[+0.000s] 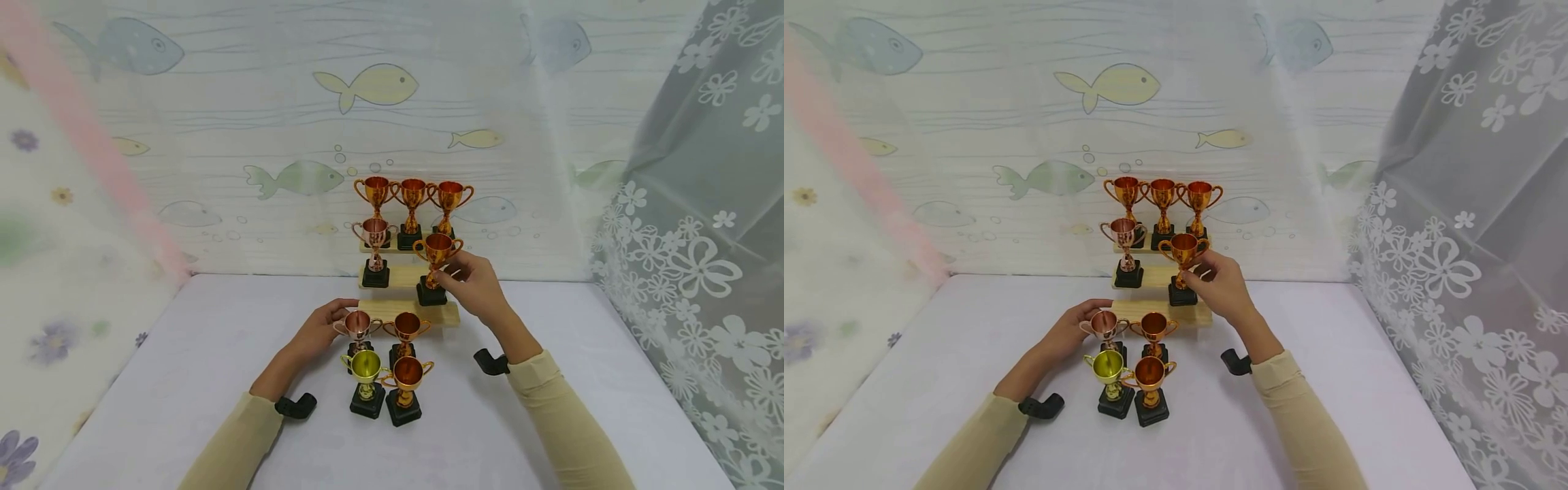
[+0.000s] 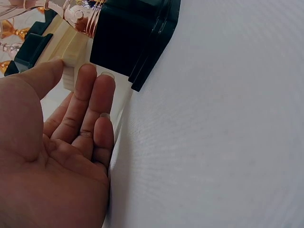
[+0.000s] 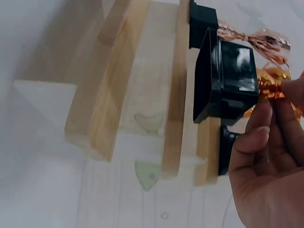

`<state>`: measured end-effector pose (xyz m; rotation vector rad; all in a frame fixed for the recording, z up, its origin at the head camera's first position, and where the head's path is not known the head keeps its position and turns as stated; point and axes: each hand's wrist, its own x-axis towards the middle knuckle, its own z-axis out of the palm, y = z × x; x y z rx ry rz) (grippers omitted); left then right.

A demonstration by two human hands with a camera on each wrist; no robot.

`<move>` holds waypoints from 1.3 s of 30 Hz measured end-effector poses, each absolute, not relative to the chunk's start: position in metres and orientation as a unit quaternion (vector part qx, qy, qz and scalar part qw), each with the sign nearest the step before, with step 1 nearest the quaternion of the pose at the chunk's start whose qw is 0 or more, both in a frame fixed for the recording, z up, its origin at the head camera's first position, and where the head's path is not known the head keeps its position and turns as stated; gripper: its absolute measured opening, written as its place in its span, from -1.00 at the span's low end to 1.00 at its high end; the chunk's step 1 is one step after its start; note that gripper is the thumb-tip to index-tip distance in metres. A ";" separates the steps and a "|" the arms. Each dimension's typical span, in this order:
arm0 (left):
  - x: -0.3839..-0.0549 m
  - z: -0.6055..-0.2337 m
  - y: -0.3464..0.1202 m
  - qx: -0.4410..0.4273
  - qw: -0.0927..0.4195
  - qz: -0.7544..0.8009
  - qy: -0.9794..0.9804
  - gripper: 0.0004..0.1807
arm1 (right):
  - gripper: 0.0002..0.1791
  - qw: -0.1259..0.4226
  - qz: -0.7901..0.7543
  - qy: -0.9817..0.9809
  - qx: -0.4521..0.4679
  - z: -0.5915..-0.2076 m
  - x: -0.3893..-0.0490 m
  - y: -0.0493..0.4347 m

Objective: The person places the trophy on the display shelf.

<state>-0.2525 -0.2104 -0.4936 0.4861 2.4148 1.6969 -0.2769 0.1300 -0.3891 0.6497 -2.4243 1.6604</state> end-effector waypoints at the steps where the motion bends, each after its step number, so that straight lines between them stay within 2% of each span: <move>1: -0.253 -0.493 -0.210 0.164 0.075 0.567 0.804 -0.31 | -0.73 0.071 0.551 -0.804 0.213 -0.389 -0.279 0.127; 13: -0.253 -0.494 -0.210 0.170 0.070 0.566 0.804 -0.40 | -0.79 0.091 0.550 -0.809 0.187 -0.392 -0.291 0.100; 21: -0.254 -0.495 -0.210 0.156 0.076 0.567 0.805 -0.32 | -0.79 0.098 0.563 -0.799 0.190 -0.396 -0.298 0.092; 39: -0.253 -0.494 -0.211 0.158 0.077 0.566 0.805 -0.34 | -0.80 0.141 0.569 -0.789 0.188 -0.399 -0.301 0.081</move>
